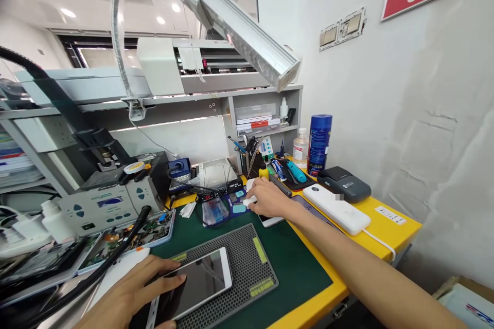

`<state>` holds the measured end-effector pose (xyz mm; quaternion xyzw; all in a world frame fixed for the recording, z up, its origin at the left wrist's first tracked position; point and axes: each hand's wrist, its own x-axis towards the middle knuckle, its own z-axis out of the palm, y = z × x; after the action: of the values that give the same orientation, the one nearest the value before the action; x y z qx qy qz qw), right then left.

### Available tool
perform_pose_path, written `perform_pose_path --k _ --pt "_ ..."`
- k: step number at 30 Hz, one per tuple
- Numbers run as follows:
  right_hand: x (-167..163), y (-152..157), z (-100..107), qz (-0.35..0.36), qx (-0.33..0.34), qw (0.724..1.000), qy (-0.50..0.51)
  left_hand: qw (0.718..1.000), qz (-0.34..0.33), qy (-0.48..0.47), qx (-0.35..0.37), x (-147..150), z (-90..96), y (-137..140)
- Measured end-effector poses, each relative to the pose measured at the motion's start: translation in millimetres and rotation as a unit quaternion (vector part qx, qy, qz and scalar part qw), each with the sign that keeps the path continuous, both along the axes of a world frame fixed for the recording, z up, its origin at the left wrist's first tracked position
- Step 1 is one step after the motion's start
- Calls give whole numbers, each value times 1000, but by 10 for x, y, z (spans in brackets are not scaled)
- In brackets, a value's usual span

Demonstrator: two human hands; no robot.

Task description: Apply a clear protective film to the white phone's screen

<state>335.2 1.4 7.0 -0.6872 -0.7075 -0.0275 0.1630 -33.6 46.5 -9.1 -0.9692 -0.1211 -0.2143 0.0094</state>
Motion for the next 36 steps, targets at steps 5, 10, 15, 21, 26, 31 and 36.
perform_pose_path --k 5,10,15,21,26,31,36 --pt "-39 62 -56 -2 4 1000 6 999 29 20 -18 -18 28 -36" --pt "-80 -23 126 -18 44 997 58 999 33 30 -21 -35 17 -12" --pt "-348 -252 271 76 -6 984 163 998 32 50 1 -50 -21 6" --pt "-666 -388 80 185 -49 964 187 998 32 58 4 -68 -70 45" --pt "-660 -400 -6 222 -57 964 135 998 23 57 -4 -122 -168 105" --pt "-615 -414 21 241 -77 964 82 996 24 80 13 -169 -199 122" --pt "-609 -431 10 265 -76 958 74 998 0 63 8 -140 -164 154"
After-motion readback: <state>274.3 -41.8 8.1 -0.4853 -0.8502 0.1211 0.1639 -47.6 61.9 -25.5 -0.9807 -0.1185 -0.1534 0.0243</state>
